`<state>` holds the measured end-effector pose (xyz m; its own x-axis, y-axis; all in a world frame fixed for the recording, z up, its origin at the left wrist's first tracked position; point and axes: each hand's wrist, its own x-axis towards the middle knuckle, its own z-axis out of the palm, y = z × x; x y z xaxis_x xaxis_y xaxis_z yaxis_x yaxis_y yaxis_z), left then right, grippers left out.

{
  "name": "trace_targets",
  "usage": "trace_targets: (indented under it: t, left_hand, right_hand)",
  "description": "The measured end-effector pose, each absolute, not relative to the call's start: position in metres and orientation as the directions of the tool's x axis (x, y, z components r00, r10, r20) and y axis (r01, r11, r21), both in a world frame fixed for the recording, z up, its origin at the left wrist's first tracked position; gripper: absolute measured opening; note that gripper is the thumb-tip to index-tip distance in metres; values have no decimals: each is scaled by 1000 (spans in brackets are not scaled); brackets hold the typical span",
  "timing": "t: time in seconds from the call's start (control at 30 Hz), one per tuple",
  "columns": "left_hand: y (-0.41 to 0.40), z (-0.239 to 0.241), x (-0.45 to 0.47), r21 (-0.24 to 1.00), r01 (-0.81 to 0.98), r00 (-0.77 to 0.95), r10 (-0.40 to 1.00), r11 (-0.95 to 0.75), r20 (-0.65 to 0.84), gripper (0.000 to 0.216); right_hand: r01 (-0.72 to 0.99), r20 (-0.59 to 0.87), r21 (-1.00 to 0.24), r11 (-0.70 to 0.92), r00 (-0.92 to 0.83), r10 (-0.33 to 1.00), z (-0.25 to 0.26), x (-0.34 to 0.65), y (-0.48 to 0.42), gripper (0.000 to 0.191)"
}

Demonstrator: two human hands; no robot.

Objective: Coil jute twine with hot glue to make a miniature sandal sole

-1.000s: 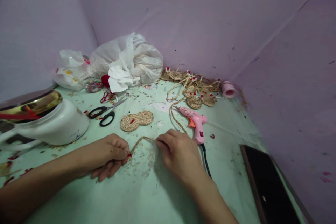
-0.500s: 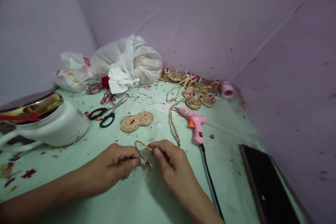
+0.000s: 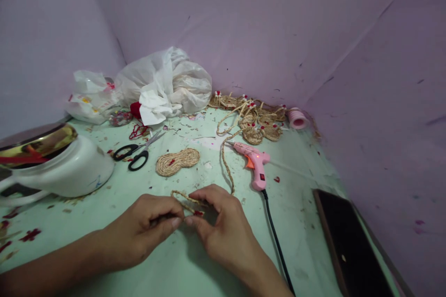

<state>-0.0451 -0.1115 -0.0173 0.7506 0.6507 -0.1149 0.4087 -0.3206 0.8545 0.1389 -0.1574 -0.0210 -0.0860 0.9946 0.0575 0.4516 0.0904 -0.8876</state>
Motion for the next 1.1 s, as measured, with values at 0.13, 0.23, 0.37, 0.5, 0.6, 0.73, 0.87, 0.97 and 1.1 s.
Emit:
trace_targets:
  t: [0.13,0.23,0.37,0.5,0.6,0.73,0.87,0.97,1.1]
  left_hand:
    - [-113,-19,-46,829,412,760,644,-378,-85,16]
    - [-113,-20,-46,805,392,773,634,-445,-26,16]
    - [-113,-21,-45,778,366,788,615,-511,33,16]
    - [-116,-21,-46,743,338,805,587,-578,90,14]
    - [-122,-21,-48,684,320,748,618,-655,242,9]
    - [-119,-17,-52,646,407,511,747,-646,425,11]
    - [-107,-14,-52,695,463,485,814,-550,321,19]
    - [-103,-17,-51,767,410,530,813,-494,240,19]
    - [-104,-22,-50,773,338,535,785,-537,311,7]
  right_hand:
    - [470,109,-871,144,-100,989,-22,138,-158,14]
    - [472,125,-866,166,-116,985,-22,138,-158,14]
    - [485,144,-854,187,-126,982,-22,138,-158,14]
    - [487,156,-850,201,-132,979,-23,139,-157,13]
    - [477,183,-854,207,-96,978,-24,143,-156,13]
    - [474,220,-853,220,-56,974,-23,147,-154,13]
    - [467,238,-852,238,-59,969,-22,148,-155,14]
    - [465,236,-851,244,-77,969,-23,146,-157,15]
    - [463,221,-852,243,-101,970,-25,145,-159,15]
